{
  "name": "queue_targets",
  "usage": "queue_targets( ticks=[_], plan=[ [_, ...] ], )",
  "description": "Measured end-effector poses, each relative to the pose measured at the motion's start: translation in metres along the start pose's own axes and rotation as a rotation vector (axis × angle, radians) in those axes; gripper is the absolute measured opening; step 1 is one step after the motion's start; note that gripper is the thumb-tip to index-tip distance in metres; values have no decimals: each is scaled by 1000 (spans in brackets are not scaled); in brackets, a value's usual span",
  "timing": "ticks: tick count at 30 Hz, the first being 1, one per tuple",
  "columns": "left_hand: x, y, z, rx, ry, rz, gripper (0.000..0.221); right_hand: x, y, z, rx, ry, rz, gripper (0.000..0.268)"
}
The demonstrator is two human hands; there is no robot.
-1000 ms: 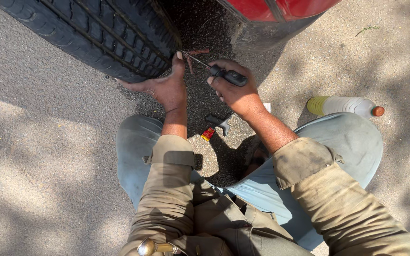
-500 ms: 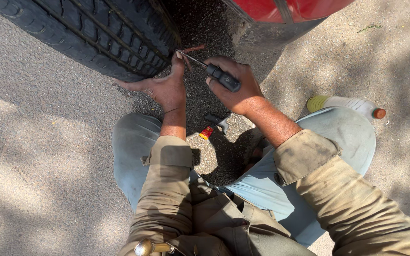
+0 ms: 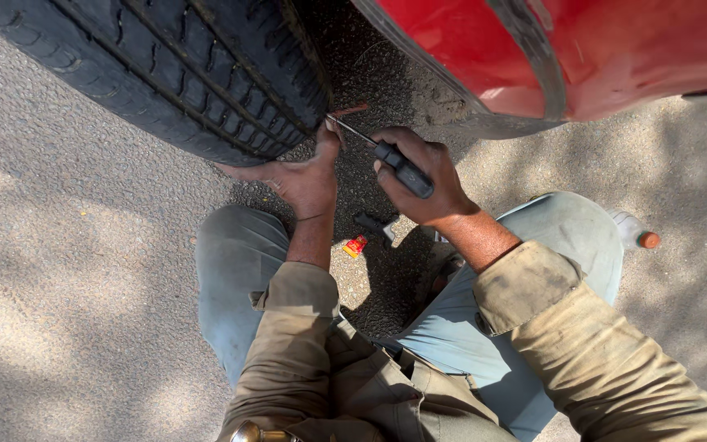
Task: The person prepares a tire plug, applies adhesive to a needle tool, and inserts the plug into a puncture in a vehicle tire.
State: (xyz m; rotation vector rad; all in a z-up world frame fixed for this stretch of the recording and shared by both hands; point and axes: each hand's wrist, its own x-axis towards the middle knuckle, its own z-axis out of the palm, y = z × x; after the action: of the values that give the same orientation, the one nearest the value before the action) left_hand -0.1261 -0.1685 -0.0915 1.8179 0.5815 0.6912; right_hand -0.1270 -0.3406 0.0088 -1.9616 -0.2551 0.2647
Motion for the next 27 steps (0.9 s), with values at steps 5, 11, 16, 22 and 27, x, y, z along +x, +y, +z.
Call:
queue_targets(
  ticks=[5,11,16,22,27],
  plan=[
    [-4,-3,-2,-35,-48,-159,154,3,5,4,42,18,-13,34],
    [-4,-3,-6,89,-53,-105,153,2,9,5,-8,54,34,30],
    [-2,12,-2,-2,-35,-84,150,1,5,12,56,93,-6,33],
    [-1,24,-9,-110,-61,-176,150,-3,10,17,-92,115,-145,35],
    [3,38,-12,-43,-40,-134,150,1,10,14,-195,119,-283,37]
  ],
)
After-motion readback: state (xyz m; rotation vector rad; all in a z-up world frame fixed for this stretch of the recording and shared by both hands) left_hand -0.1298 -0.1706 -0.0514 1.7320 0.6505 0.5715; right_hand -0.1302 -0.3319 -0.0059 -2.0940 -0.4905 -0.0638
